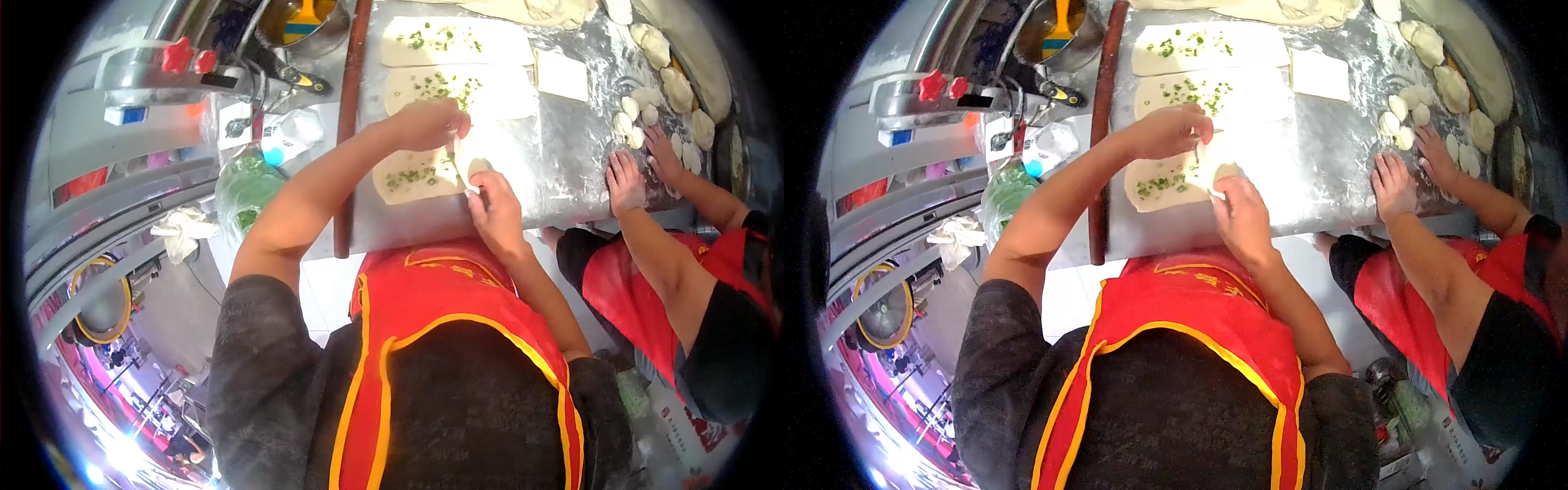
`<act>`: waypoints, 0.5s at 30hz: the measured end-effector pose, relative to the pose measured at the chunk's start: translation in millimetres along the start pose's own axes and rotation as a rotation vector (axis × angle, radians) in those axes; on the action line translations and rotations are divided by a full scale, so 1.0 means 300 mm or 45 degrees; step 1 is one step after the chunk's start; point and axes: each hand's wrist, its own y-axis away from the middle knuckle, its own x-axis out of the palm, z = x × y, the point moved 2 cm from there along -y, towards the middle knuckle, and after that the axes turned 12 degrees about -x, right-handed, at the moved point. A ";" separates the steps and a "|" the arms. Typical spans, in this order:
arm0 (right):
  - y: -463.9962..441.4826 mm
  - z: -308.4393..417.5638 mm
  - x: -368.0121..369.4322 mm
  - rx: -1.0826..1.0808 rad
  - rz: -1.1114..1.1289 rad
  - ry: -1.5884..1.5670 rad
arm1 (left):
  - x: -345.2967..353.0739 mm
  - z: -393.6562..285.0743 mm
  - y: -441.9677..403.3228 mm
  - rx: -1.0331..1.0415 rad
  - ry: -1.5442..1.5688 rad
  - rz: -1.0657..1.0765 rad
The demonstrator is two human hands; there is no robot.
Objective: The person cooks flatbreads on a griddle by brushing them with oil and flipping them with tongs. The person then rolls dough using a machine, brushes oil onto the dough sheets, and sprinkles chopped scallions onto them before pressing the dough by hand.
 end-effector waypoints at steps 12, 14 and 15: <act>-0.121 0.006 0.086 -0.423 0.329 0.567 | -0.107 0.198 0.351 -0.386 -0.234 -1.087; -0.138 -0.023 0.130 -0.445 0.503 0.658 | -0.111 0.205 0.432 -0.426 -0.346 -1.159; -0.136 -0.034 0.150 -0.422 0.536 0.665 | -0.089 0.221 0.456 -0.395 -0.360 -1.107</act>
